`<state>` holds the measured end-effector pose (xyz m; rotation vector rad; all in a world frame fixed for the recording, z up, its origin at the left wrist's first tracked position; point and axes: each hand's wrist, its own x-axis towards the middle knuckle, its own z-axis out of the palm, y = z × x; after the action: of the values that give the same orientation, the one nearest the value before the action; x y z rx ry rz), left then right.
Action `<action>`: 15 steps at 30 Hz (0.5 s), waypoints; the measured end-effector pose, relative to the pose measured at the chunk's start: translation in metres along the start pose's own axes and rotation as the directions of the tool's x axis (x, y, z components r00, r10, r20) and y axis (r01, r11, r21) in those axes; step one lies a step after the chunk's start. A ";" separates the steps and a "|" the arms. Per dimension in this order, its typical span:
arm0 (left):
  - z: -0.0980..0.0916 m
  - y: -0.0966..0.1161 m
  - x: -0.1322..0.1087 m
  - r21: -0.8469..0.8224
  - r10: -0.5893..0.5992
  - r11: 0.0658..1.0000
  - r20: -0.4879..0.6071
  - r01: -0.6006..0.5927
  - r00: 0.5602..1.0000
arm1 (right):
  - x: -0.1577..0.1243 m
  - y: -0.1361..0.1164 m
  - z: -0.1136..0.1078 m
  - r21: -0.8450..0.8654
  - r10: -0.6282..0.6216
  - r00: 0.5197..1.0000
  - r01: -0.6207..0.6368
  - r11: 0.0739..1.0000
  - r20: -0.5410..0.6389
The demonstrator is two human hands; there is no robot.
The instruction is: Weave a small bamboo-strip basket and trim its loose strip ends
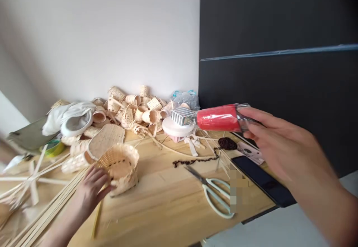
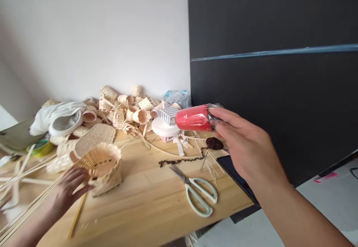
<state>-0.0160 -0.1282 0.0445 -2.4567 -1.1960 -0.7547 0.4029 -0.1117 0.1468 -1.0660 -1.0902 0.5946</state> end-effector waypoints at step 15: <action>-0.086 0.098 0.005 -0.867 -0.424 0.495 -0.190 0.051 0.885 | -0.112 -0.002 -0.003 -0.204 0.104 0.953 -0.046 0.978 0.283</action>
<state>0.0366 -0.2261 0.1132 -2.5633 -1.1804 -2.2792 0.3623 -0.2061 0.1021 -1.2201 -1.3939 0.7345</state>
